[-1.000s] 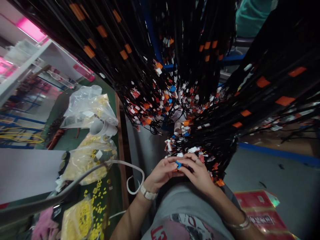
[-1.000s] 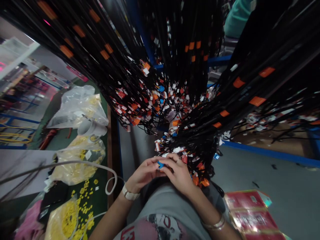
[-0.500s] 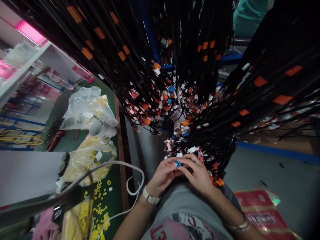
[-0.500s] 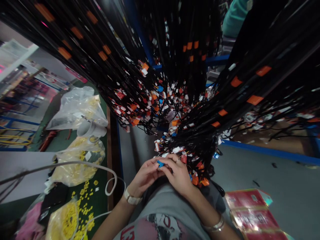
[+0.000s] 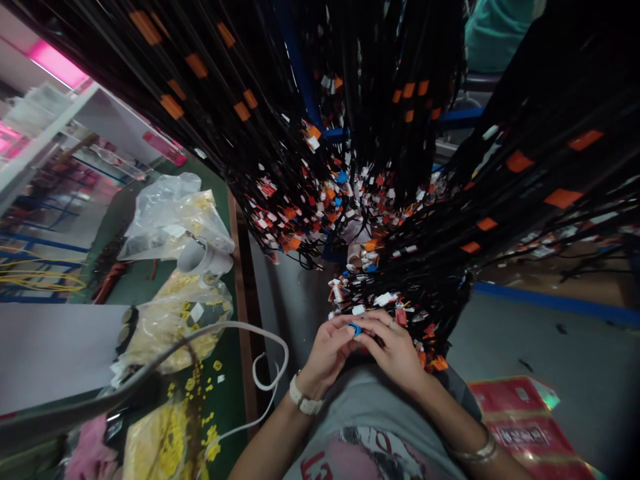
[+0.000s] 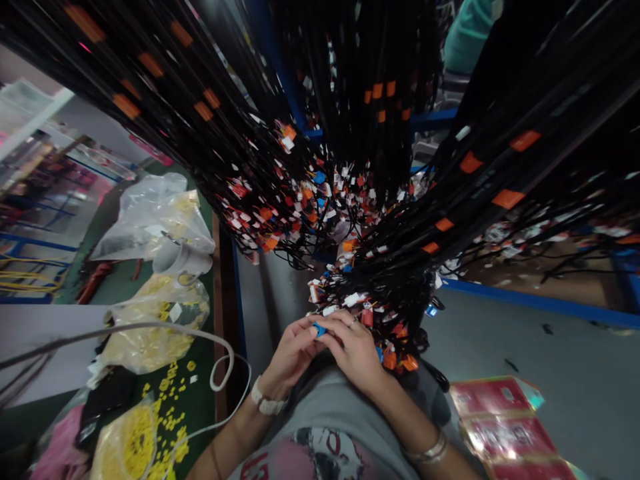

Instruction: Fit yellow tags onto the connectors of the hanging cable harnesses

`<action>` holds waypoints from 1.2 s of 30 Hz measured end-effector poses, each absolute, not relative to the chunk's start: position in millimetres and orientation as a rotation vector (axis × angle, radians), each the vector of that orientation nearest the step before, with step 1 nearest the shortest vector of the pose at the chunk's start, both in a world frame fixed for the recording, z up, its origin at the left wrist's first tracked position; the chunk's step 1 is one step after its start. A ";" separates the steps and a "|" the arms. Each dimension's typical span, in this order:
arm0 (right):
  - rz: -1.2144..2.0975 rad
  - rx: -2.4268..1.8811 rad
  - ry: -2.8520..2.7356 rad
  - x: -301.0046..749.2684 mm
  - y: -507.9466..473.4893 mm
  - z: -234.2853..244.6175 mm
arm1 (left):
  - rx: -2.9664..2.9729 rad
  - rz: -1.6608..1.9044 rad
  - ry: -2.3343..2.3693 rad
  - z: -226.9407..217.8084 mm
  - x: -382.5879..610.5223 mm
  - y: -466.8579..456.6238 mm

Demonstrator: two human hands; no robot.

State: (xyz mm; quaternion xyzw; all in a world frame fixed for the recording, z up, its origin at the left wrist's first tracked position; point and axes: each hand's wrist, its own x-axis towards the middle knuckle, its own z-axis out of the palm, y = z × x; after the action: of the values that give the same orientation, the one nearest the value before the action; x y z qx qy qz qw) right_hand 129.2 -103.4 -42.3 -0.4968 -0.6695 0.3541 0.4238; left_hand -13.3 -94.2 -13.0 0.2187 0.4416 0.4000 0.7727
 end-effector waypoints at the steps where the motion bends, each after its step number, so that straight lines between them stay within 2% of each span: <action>1: 0.883 -1.243 -1.677 129.2 -103.4 -42.2 | 0.474 0.864 0.959 -12.7 -13.3 -94.3; 17: 0.799 -1.344 -1.665 124.2 -113.4 -41.8 | 0.461 0.793 0.875 -15.6 -30.2 -88.6; 29: 0.404 -1.692 -1.062 186.7 -123.1 -60.8 | 0.483 0.939 0.987 -4.3 -55.1 -77.2; 36: 0.412 -1.710 -0.738 198.9 -111.7 -59.9 | 0.633 1.085 0.867 13.9 -58.3 -75.0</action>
State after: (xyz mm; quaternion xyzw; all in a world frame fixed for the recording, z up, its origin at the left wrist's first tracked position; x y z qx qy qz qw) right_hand 198.9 -111.7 -59.9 -0.7311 -0.3157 0.1760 0.5787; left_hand -58.3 -75.0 13.9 0.2867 0.3925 0.4913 0.7228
